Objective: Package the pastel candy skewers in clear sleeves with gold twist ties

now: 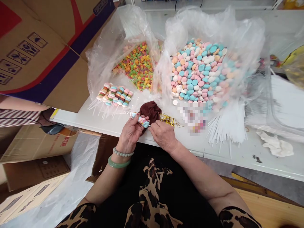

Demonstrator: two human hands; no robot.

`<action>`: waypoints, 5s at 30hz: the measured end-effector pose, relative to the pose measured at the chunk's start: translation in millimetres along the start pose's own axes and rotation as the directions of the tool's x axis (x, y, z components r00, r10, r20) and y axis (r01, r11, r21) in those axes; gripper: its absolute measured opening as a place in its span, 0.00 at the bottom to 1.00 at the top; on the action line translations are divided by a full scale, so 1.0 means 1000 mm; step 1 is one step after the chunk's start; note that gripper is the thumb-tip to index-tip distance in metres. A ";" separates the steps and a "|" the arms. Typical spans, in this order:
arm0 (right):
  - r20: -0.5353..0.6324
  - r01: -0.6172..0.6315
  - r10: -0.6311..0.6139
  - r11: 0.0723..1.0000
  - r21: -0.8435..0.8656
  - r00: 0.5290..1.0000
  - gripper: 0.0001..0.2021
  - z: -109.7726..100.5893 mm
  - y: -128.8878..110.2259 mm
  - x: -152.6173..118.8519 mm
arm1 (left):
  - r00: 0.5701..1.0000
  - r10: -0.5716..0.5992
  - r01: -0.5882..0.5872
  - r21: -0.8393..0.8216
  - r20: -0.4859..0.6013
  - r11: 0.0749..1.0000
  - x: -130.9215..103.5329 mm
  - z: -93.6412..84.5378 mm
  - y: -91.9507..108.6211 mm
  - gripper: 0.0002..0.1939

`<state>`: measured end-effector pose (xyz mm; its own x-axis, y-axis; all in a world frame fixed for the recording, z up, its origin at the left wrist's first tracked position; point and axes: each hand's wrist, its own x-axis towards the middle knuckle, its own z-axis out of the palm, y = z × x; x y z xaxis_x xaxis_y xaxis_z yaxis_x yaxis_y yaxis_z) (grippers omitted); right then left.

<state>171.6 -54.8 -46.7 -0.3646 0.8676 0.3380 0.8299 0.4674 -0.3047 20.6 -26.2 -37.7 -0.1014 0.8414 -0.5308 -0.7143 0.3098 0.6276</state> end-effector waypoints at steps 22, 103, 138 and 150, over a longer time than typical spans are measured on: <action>-0.051 -0.188 0.184 0.979 -0.080 0.982 0.17 0.005 -0.012 0.008 | 0.996 0.085 -0.087 0.066 0.038 0.994 -0.011 0.006 -0.023 0.13; -0.218 0.047 0.006 0.970 0.237 0.976 0.15 0.012 -0.020 -0.002 | 0.995 0.013 -0.041 0.282 0.101 0.959 -0.020 -0.020 -0.016 0.18; 0.687 -0.679 0.205 -0.121 0.724 0.697 0.10 0.009 -0.020 0.007 | 0.920 -0.179 0.132 0.154 0.349 0.979 -0.022 -0.010 -0.016 0.17; -0.168 0.038 0.002 0.970 0.239 0.986 0.10 0.010 -0.033 0.009 | 0.919 -0.291 0.284 0.065 0.264 0.957 -0.021 -0.001 -0.014 0.16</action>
<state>137.1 -60.8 -42.5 -0.2864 0.8280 0.4820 0.6902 0.5273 -0.4956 32.3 -48.9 -35.6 0.2977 0.8004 -0.5203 -0.6668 0.5644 0.4867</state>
